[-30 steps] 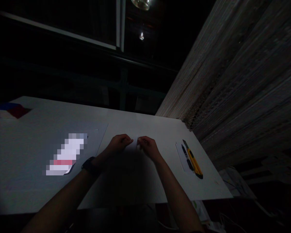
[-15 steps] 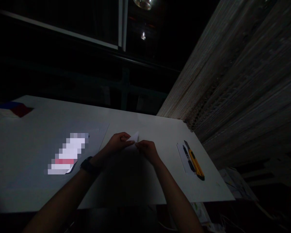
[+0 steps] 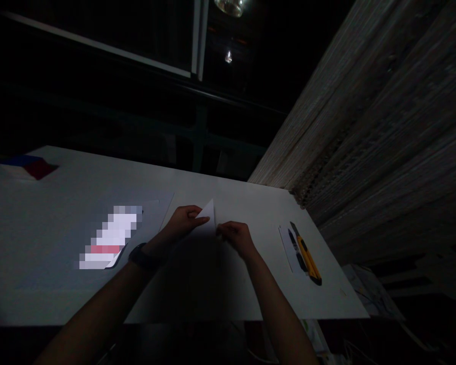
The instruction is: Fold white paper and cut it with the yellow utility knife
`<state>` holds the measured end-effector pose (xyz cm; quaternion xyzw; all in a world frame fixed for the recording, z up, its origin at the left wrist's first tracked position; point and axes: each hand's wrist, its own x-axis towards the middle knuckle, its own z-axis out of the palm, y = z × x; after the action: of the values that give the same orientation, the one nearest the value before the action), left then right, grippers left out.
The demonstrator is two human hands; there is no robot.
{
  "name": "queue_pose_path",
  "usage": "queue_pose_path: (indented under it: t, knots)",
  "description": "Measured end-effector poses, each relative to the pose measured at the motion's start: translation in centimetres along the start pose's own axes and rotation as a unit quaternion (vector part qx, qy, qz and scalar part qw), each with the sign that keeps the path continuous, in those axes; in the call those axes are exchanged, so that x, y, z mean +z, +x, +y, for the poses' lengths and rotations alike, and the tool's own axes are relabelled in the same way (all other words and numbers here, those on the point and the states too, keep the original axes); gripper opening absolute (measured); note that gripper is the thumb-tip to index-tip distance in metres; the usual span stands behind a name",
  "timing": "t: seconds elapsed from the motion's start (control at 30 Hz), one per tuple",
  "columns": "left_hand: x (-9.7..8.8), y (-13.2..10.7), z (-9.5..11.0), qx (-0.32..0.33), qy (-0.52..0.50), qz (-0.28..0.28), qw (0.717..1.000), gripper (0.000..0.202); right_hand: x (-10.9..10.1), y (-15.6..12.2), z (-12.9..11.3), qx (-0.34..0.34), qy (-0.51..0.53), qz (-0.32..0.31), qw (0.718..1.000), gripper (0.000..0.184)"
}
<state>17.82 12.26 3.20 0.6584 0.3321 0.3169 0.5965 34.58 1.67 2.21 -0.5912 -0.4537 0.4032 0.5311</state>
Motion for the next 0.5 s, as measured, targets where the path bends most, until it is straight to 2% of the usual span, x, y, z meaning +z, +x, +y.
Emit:
queue_pose_path:
  t: [0.17,0.3,0.5]
  knots:
    - [0.2,0.1,-0.1,0.006,0.005,-0.015,1.0,0.025,0.4,0.1,-0.4,0.002,0.021,-0.018,1.0,0.044]
    - [0.3,0.2,-0.3,0.008,0.028,-0.015,0.999,0.024,1.1,0.2,-0.9,-0.019,-0.074,0.017,0.997,0.032]
    - [0.1,0.1,0.0,-0.024,0.025,-0.074,0.997,0.039,1.3,0.2,-1.1,-0.041,-0.118,0.027,0.992,0.036]
